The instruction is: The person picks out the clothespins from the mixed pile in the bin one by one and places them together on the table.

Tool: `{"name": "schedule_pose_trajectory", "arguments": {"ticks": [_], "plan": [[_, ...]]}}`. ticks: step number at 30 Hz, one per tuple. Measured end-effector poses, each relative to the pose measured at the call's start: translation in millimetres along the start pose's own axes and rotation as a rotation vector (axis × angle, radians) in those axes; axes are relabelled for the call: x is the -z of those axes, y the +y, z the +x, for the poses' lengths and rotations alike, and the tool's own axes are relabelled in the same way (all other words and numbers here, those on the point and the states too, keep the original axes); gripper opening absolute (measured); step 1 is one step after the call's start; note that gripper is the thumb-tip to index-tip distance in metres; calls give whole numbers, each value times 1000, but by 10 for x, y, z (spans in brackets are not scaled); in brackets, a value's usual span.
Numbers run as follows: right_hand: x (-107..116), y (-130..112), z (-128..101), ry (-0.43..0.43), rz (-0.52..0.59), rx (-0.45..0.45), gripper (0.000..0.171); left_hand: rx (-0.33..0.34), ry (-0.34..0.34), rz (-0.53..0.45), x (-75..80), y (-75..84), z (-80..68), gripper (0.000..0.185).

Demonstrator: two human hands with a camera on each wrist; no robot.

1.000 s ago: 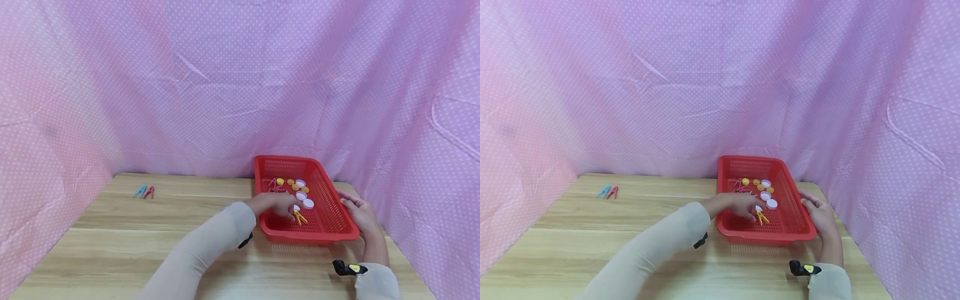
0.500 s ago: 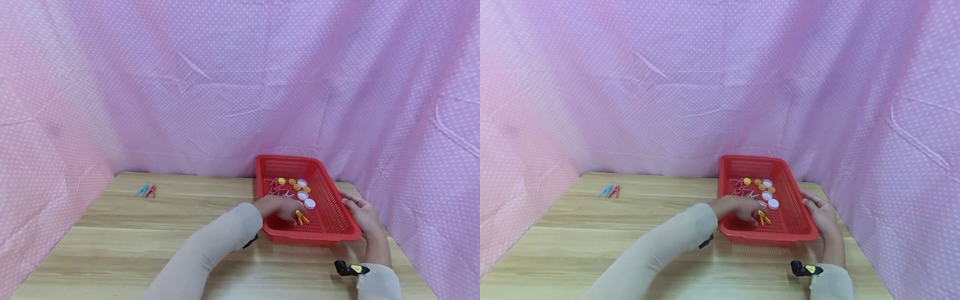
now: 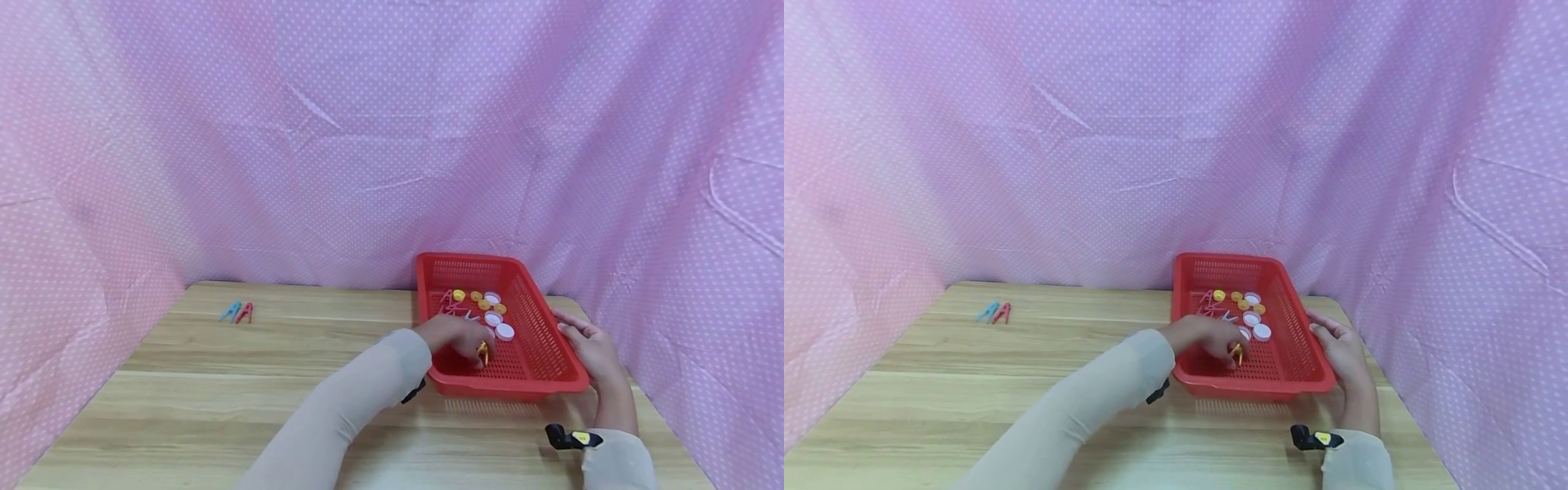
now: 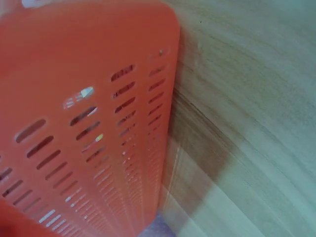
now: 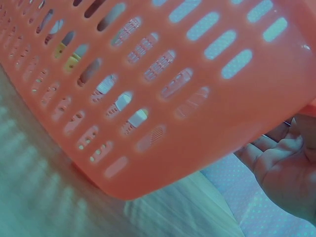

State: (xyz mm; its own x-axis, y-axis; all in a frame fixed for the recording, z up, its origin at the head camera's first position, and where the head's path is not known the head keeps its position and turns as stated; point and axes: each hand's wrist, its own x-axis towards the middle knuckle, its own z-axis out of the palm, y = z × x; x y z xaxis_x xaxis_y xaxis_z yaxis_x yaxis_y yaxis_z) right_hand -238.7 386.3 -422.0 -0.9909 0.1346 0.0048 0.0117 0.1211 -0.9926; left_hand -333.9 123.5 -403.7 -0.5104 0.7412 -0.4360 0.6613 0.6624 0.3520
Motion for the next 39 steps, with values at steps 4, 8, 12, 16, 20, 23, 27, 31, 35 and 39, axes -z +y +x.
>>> {"name": "schedule_pose_trajectory", "arguments": {"ticks": [4, 8, 12, 16, 20, 23, 27, 31, 35, 39], "plan": [[-6, -6, 0, -2, -9, 3, 54, 1, 29, -15, 18, -45, -8, 40], [-6, -7, 0, 0, -23, -6, 55, 7, 66, -27, 24, -49, -33, 34], [7, 2, 3, 1, -1, -7, 54, 0, 79, -28, 37, -43, -43, 35], [21, 16, 7, -2, 14, 0, 53, -32, 103, -15, 63, -52, -53, 37], [19, 22, 7, 1, 2, 6, 53, -35, 149, -87, 100, -61, -125, 48], [12, 21, 4, -2, 0, 12, 52, -32, 184, -119, 140, -80, -192, 57], [4, 15, 6, -5, 10, 22, 52, -40, 223, -70, 211, -122, -263, 64], [2, 12, 5, -4, -1, 21, 53, -34, 256, -69, 273, -156, -334, 63], [4, 17, 0, -1, -26, 15, 53, -41, 309, -50, 327, -179, -422, 57], [10, 20, -8, 0, -25, 12, 52, -59, 361, 11, 400, -213, -514, 51]]}}
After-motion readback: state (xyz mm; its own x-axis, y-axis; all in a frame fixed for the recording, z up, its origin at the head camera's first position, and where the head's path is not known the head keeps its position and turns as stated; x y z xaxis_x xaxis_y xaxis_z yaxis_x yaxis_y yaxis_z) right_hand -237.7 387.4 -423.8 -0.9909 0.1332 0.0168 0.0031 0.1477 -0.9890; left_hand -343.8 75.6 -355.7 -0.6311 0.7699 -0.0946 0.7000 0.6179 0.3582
